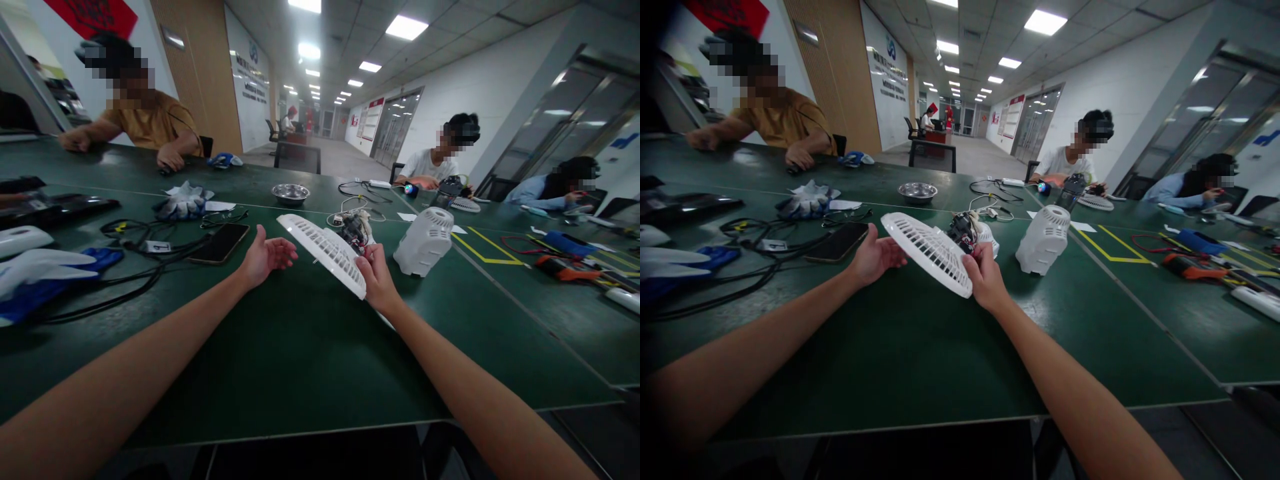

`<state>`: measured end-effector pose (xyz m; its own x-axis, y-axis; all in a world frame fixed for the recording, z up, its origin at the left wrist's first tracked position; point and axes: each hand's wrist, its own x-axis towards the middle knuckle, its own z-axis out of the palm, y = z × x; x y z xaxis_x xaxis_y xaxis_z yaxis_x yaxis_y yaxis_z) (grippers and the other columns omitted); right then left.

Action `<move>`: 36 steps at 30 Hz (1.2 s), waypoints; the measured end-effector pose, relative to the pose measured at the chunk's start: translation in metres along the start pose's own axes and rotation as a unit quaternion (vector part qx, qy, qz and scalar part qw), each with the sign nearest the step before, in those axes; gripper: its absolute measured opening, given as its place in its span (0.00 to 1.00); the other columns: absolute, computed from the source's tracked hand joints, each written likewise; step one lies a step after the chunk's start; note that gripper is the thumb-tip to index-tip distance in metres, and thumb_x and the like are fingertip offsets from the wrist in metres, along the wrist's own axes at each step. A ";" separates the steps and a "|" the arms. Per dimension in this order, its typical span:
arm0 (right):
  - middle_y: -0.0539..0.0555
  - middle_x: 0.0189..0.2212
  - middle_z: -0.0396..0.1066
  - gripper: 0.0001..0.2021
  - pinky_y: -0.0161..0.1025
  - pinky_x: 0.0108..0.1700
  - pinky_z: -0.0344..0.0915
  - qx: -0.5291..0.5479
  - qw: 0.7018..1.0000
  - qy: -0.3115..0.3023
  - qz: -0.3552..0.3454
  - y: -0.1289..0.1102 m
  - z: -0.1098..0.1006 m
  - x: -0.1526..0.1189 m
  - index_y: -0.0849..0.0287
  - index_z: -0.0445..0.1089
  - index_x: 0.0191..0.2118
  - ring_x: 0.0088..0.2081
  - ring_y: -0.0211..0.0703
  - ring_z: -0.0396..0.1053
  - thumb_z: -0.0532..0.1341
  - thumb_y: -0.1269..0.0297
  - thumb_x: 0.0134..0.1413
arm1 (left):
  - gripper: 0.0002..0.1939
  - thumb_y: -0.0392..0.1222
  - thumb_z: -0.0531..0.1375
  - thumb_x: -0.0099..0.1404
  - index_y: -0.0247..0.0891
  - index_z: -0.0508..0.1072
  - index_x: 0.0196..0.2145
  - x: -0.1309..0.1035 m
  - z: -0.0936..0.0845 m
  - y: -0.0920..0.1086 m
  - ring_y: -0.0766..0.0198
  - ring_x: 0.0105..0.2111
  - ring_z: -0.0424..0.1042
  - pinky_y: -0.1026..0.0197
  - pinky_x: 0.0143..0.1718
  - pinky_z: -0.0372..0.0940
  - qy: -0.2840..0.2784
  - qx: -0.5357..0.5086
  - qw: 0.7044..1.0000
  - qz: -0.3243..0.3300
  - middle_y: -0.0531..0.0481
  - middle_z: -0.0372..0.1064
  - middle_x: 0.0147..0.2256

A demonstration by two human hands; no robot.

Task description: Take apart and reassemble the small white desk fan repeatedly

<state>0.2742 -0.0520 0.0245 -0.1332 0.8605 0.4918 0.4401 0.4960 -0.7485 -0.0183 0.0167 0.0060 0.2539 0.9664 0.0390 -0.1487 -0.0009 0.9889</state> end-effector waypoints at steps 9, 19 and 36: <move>0.52 0.36 0.65 0.14 0.42 0.40 0.61 -0.129 0.987 -0.071 -0.062 -0.001 -0.006 0.004 0.54 0.57 0.42 0.34 0.43 0.64 0.59 0.52 0.60 | 0.19 0.50 0.54 0.72 0.32 0.77 0.38 -0.003 0.006 0.007 0.54 0.37 0.80 0.53 0.46 0.73 -0.012 -0.129 0.987 -0.095 0.39 0.80 0.36; 0.58 0.47 0.70 0.19 0.47 0.49 0.67 -0.105 0.991 -0.025 -0.081 0.018 -0.027 0.014 0.54 0.59 0.54 0.46 0.49 0.69 0.59 0.54 0.61 | 0.08 0.36 0.59 0.69 0.31 0.78 0.36 0.009 0.006 -0.002 0.62 0.30 0.79 0.60 0.38 0.75 0.055 -0.083 0.987 -0.130 0.42 0.79 0.34; 0.62 0.52 0.71 0.44 0.59 0.56 0.67 -0.207 0.975 0.034 0.075 0.085 -0.028 0.035 0.55 0.48 0.69 0.52 0.57 0.71 0.67 0.59 0.48 | 0.10 0.33 0.58 0.70 0.29 0.78 0.33 0.003 0.014 0.003 0.63 0.28 0.78 0.61 0.34 0.74 0.061 -0.083 0.988 -0.112 0.43 0.78 0.31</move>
<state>0.3319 0.0172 -0.0097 0.0135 0.9032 0.4291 0.7728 0.2629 -0.5777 -0.0049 0.0158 0.0113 0.1829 0.9613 -0.2062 -0.2591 0.2494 0.9331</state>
